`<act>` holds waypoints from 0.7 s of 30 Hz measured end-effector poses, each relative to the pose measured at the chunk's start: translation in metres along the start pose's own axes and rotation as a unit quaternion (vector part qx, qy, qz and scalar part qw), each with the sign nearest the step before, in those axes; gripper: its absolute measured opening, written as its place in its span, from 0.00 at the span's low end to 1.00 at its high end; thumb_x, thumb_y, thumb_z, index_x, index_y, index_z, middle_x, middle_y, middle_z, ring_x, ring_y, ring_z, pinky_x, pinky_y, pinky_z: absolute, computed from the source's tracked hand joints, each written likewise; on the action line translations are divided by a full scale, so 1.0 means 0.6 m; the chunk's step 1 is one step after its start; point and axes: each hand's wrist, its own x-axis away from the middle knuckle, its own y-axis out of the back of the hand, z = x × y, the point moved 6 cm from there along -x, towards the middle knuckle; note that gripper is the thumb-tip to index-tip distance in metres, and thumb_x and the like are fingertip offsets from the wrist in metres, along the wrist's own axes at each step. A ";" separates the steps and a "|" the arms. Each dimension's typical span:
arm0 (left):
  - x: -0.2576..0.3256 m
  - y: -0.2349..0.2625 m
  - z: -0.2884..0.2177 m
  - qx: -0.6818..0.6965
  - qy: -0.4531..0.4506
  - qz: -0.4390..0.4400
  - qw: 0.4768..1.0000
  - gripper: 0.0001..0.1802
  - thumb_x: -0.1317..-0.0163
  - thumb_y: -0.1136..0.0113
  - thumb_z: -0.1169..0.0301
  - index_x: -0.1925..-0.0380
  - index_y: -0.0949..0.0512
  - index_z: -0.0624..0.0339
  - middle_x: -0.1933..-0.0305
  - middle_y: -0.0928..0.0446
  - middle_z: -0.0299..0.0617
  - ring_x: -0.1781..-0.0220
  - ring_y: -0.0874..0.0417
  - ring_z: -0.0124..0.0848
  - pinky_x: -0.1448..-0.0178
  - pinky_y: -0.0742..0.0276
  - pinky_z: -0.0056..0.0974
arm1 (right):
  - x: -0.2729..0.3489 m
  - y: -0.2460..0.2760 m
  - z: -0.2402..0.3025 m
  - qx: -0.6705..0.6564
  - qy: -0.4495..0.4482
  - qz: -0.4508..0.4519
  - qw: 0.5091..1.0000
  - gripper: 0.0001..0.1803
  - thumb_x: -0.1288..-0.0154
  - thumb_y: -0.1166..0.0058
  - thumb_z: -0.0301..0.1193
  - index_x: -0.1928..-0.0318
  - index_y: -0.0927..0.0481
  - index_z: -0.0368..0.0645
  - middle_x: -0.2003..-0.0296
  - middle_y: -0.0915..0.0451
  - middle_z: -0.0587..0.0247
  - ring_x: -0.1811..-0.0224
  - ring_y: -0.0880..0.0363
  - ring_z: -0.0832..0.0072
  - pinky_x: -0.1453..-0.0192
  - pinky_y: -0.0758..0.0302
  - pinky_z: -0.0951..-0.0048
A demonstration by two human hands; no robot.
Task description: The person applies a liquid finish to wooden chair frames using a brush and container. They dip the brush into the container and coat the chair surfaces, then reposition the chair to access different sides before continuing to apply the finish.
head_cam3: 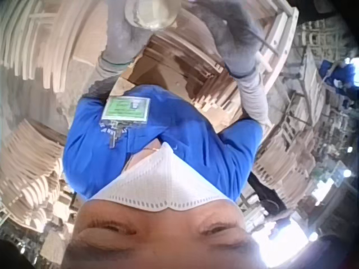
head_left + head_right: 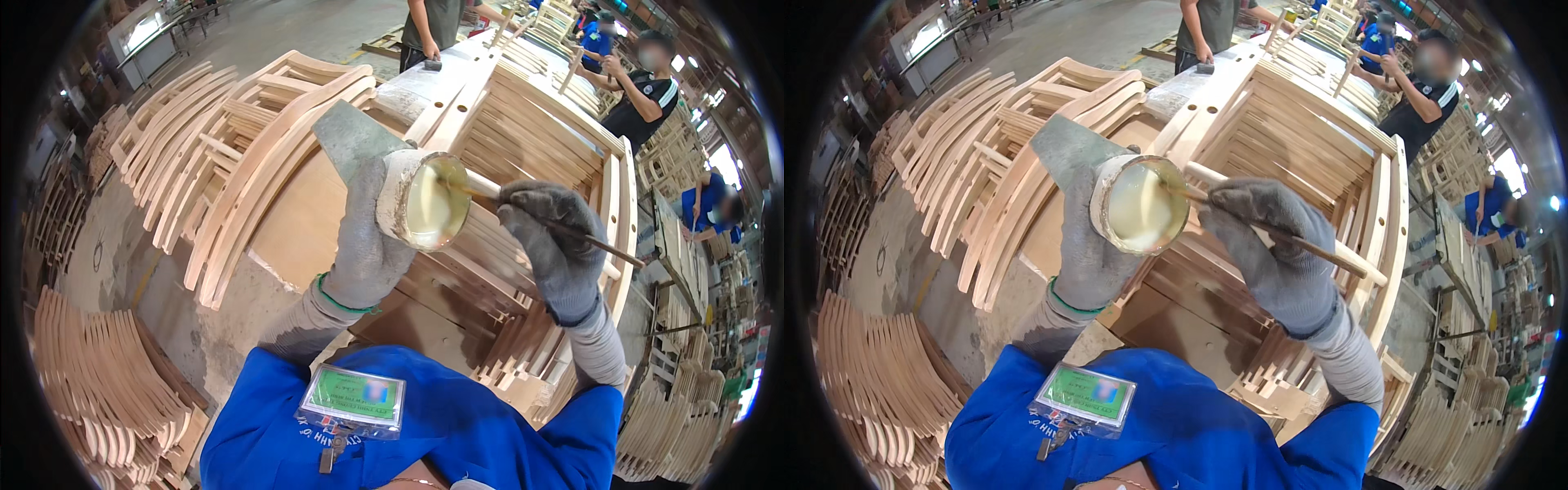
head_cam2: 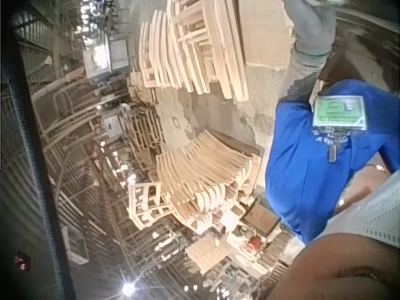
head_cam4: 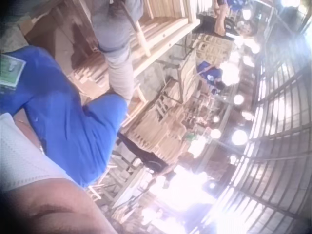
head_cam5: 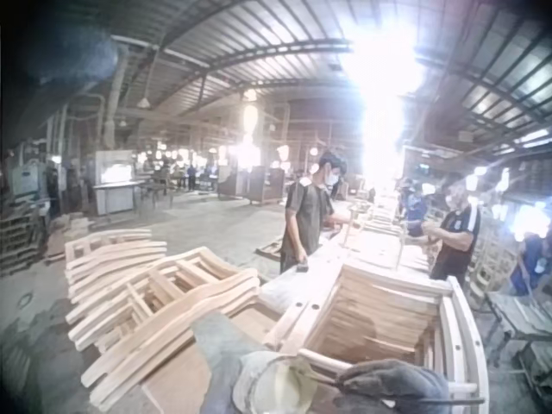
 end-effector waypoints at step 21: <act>-0.030 0.080 -0.024 0.228 -0.018 -0.018 0.973 0.23 0.30 0.67 0.57 0.40 0.44 0.57 0.40 0.38 0.43 0.39 0.33 0.35 0.36 0.34 0.39 | 0.082 -0.111 -0.022 -0.293 -0.024 -0.207 0.933 0.10 0.43 0.52 0.14 0.61 0.31 0.36 0.59 0.25 0.39 0.55 0.23 0.56 0.54 0.21 0.55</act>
